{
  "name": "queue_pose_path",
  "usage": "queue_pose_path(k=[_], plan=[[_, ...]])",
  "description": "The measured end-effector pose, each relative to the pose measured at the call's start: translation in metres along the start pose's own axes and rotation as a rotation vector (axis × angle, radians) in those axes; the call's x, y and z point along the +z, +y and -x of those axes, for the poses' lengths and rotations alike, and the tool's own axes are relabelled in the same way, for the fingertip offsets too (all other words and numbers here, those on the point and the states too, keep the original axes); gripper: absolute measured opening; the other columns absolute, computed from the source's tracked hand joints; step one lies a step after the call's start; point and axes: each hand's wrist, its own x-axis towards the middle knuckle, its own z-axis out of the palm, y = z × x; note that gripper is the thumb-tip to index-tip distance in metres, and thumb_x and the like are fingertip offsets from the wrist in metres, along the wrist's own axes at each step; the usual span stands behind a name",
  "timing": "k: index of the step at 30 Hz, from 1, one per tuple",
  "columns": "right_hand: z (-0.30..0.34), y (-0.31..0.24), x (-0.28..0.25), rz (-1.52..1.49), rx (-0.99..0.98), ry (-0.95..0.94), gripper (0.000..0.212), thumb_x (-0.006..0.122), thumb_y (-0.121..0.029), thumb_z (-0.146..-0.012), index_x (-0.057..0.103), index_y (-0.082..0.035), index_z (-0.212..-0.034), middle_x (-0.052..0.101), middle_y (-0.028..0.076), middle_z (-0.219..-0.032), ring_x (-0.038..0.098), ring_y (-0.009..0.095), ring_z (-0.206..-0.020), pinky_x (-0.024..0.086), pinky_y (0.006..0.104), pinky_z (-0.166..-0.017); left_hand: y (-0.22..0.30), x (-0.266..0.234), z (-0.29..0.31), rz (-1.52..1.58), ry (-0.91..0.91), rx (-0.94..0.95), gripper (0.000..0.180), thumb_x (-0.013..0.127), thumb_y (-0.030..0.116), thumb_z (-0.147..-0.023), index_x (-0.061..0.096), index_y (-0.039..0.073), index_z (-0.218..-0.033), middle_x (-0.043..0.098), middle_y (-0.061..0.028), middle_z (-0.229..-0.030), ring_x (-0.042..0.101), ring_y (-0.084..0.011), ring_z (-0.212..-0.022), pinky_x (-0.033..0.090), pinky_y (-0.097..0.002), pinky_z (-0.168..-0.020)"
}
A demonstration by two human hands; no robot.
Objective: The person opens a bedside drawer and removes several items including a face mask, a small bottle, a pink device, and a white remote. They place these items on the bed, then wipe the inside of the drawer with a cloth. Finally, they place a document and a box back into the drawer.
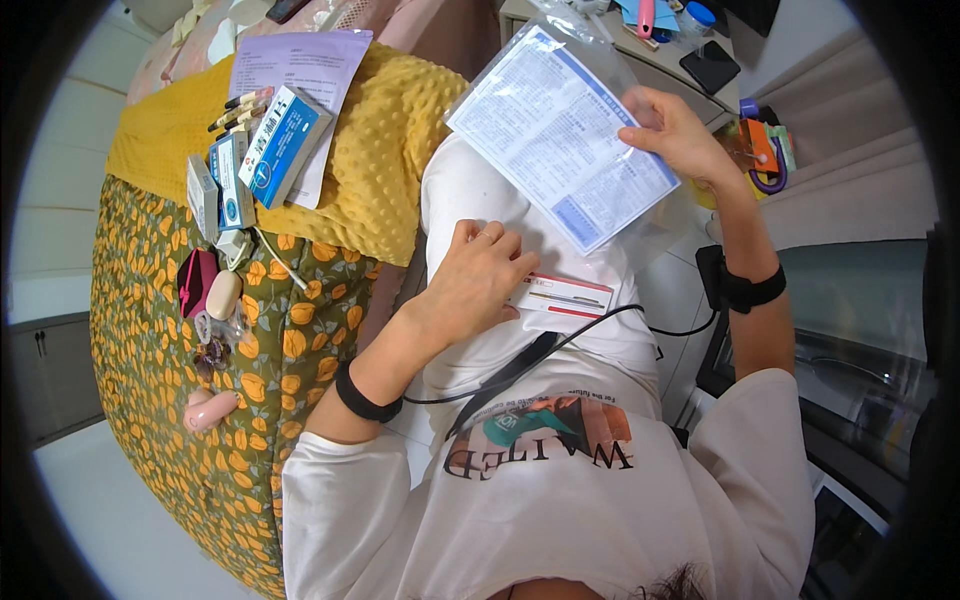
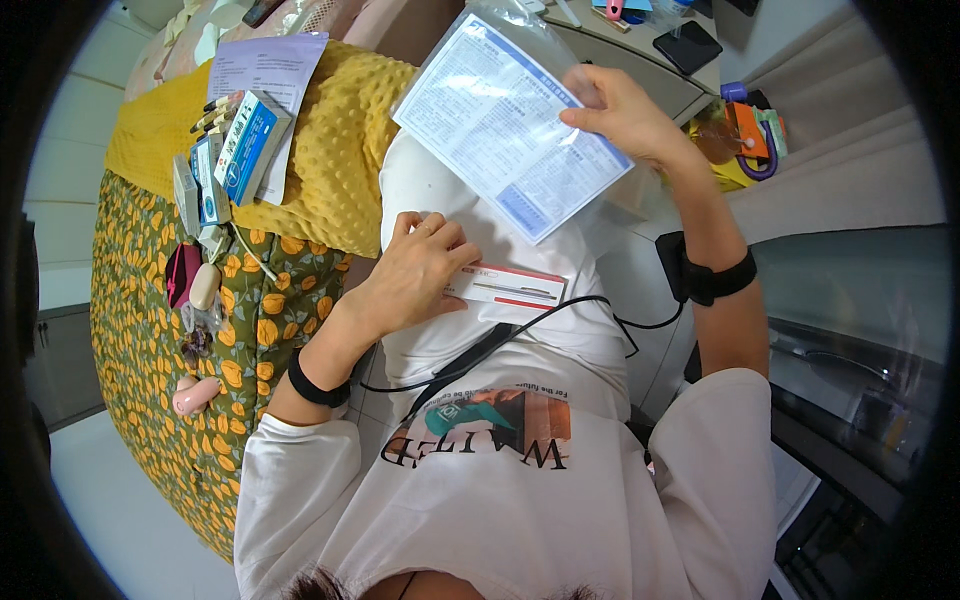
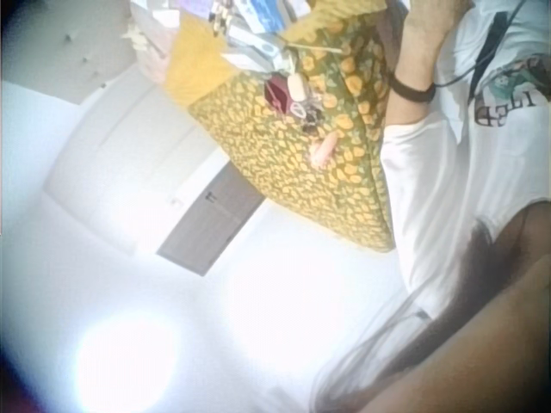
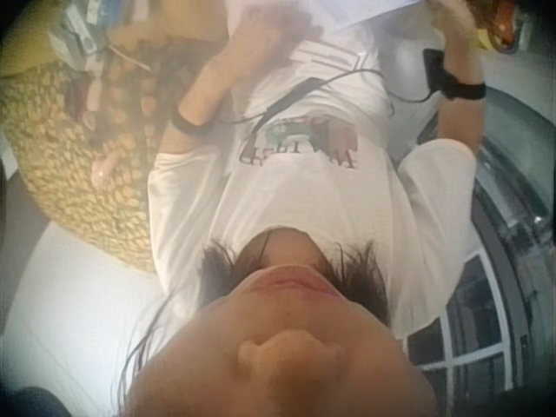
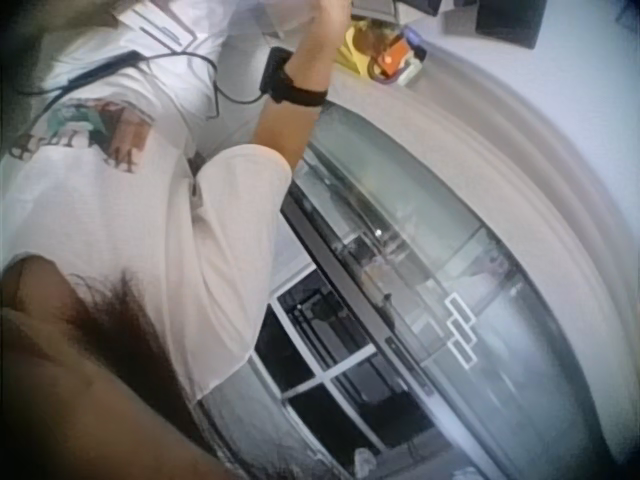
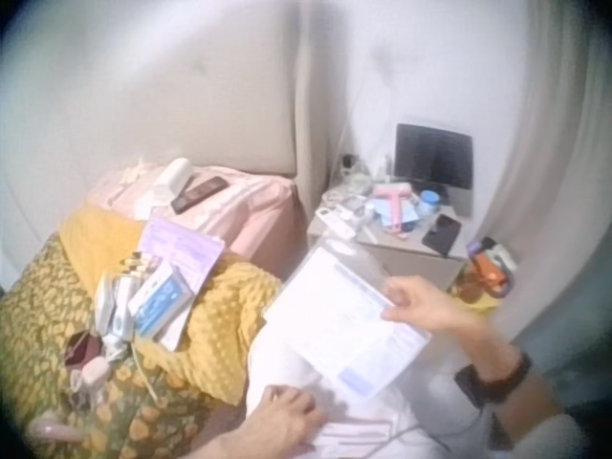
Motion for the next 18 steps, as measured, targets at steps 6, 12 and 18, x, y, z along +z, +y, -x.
queue_pose_path(k=[6,12,18], plan=[[-0.003,-0.011,-0.018,0.082,-0.088,-0.007,0.022,0.063,-0.009,-0.083,0.054,0.000,-0.101,0.061,0.004,-0.087,0.056,0.009,-0.080,0.046,0.0256,-0.071,-0.001,-0.013,-0.002,0.080,0.081,-0.010,0.046,0.081,0.020,-0.060,0.060,0.009,-0.099,0.053,-0.0062,-0.094,0.050,-0.0249,-0.093,0.034,-0.0383,-0.085],[0.001,-0.021,-0.022,0.200,-0.090,-0.179,0.020,0.065,-0.012,-0.081,0.055,-0.003,-0.096,0.052,0.000,-0.076,0.047,0.007,-0.071,0.041,0.0242,-0.065,-0.019,-0.026,-0.016,0.305,0.742,-0.239,0.048,0.076,0.016,-0.070,0.051,0.001,-0.107,0.052,-0.0125,-0.091,0.050,-0.0287,-0.090,0.041,-0.0370,-0.077],[0.002,-0.018,-0.015,0.223,-0.145,-0.199,0.026,0.068,-0.020,-0.079,0.055,-0.002,-0.092,0.048,0.000,-0.073,0.043,0.007,-0.070,0.038,0.0243,-0.064,-0.034,-0.023,-0.023,0.658,0.709,-0.439,0.043,0.071,0.017,-0.080,0.051,-0.004,-0.112,0.059,-0.0106,-0.091,0.055,-0.0179,-0.079,0.045,-0.0288,-0.068]])
